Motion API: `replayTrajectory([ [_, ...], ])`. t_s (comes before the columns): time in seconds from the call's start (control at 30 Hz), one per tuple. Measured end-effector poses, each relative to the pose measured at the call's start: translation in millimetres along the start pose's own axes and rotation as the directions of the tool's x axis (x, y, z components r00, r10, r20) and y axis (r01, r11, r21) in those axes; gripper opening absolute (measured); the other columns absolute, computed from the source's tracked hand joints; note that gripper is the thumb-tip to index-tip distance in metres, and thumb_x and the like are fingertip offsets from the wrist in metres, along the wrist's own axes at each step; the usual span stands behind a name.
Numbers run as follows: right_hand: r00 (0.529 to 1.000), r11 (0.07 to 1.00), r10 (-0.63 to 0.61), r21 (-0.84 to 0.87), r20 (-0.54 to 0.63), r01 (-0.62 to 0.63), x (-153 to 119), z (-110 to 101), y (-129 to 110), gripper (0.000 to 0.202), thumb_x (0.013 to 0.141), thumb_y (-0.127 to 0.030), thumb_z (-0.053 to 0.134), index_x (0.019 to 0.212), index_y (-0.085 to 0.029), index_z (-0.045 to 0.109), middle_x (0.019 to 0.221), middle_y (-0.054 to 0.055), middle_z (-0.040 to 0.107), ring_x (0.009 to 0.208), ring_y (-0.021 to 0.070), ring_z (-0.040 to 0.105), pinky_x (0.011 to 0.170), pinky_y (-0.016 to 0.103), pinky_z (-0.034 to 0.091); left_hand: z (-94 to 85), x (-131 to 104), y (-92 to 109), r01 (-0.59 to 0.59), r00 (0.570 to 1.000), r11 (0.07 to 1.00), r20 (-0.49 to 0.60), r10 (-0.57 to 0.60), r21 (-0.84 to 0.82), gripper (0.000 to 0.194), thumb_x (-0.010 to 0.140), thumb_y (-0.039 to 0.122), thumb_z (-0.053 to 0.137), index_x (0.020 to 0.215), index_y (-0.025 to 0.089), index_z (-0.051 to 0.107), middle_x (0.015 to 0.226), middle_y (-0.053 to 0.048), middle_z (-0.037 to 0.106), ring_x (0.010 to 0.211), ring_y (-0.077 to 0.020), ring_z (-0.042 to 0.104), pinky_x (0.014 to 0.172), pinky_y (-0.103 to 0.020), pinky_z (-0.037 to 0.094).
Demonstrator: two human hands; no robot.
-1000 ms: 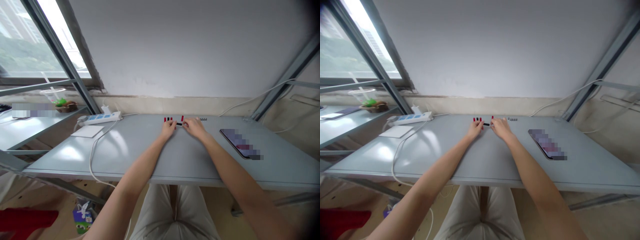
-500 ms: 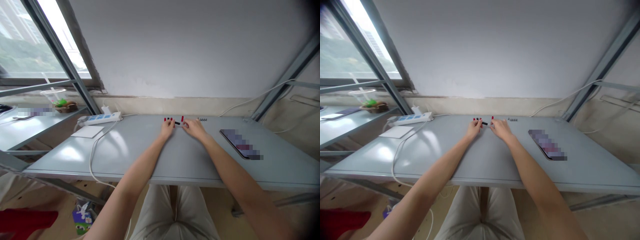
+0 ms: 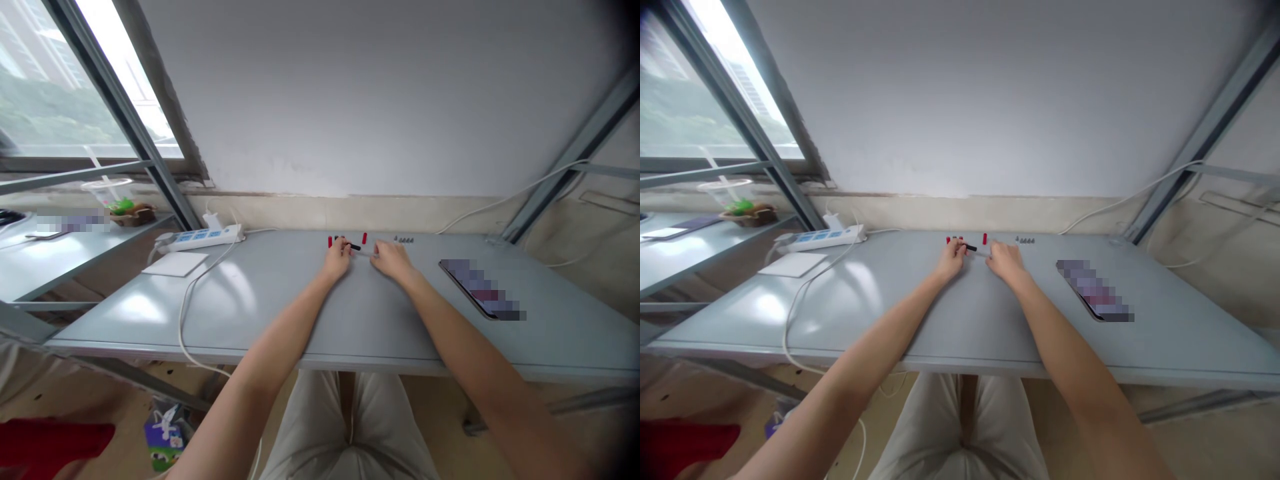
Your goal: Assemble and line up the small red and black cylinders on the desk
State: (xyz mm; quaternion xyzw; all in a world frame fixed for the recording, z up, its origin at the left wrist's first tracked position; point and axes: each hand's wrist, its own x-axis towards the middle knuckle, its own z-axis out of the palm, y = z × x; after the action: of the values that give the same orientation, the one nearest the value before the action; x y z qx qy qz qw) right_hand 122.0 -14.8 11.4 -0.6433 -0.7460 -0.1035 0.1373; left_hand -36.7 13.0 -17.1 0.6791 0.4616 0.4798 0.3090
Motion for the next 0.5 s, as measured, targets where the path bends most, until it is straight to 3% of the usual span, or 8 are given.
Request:
replayTrajectory([
  [0.2, 0.979, 0.964, 0.195, 0.176, 0.051, -0.201, 6, 10, 11, 0.013, 0.07, -0.025, 0.055, 0.08, -0.018, 0.06, 0.078, 0.008, 0.065, 0.073, 0.0196, 0.059, 0.063, 0.027, 0.04, 0.0, 2, -5, -0.037, 0.999, 0.999, -0.027, 0.038, 0.037, 0.017, 0.084, 0.012, 0.039, 0.096, 0.015, 0.051, 0.078, -0.006, 0.063, 0.079, -0.013, 0.058, 0.079, -0.029, 0.043],
  [0.33, 0.965, 0.903, 0.236, 0.343, 0.111, -0.26, 17, 15, 18, 0.008, 0.068, -0.021, 0.055, 0.07, -0.018, 0.061, 0.07, 0.005, 0.064, 0.067, 0.0165, 0.058, 0.059, 0.024, 0.04, 0.5, 0, -5, -0.075, 0.997, 0.993, 0.013, 0.074, 0.09, 0.017, 0.084, 0.012, 0.04, 0.096, 0.014, 0.051, 0.079, -0.006, 0.063, 0.077, -0.0129, 0.058, 0.077, -0.028, 0.043],
  [0.5, 0.95, 0.873, 0.276, 0.374, 0.148, -0.313, 28, 22, 21, 0.008, 0.066, -0.018, 0.056, 0.066, -0.017, 0.064, 0.068, 0.006, 0.064, 0.067, 0.017, 0.059, 0.059, 0.024, 0.04, -1.3, -4, -4, -0.085, 0.996, 0.978, 0.057, 0.076, 0.192, 0.018, 0.083, 0.015, 0.042, 0.098, 0.016, 0.053, 0.081, -0.006, 0.064, 0.076, -0.014, 0.058, 0.076, -0.029, 0.044],
])
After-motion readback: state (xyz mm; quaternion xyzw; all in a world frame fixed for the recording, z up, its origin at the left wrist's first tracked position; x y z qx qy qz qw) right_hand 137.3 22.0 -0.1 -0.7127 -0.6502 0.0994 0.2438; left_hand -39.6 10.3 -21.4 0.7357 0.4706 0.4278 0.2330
